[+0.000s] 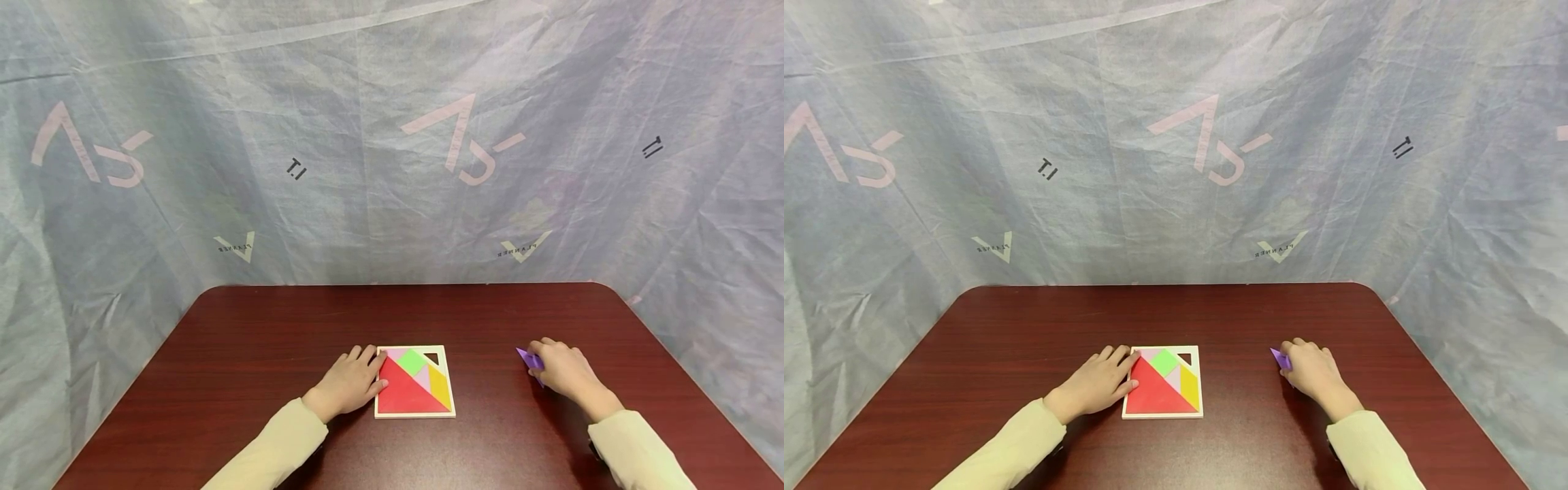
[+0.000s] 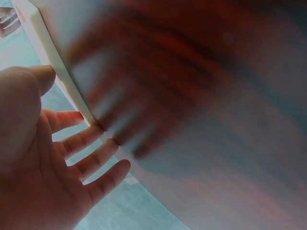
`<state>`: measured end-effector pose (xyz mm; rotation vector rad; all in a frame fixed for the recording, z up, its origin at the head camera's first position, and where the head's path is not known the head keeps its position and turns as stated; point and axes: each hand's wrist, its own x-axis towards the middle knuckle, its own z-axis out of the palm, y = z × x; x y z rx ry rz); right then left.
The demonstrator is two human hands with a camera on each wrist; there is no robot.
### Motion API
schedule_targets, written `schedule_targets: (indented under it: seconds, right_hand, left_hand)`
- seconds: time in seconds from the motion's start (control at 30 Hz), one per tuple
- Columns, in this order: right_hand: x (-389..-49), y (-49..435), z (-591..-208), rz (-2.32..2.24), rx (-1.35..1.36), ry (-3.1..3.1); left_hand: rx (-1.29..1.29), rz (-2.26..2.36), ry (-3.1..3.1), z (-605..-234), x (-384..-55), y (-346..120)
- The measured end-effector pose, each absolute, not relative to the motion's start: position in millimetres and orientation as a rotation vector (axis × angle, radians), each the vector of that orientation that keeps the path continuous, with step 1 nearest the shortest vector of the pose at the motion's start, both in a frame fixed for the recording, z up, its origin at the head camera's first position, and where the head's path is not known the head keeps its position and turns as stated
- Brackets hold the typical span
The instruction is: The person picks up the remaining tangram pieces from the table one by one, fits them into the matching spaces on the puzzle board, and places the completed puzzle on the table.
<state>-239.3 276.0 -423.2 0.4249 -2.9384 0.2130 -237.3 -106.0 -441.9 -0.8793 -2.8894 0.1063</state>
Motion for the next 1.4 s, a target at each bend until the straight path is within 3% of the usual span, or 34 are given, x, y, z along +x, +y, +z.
schedule_targets:
  seconds: [1.4]
  right_hand:
    - [-238.6, 272.6, -427.3, 0.259, 0.512, -2.851]
  left_hand:
    - [-0.886, 0.107, -2.875, -443.2, -237.6, -106.4]
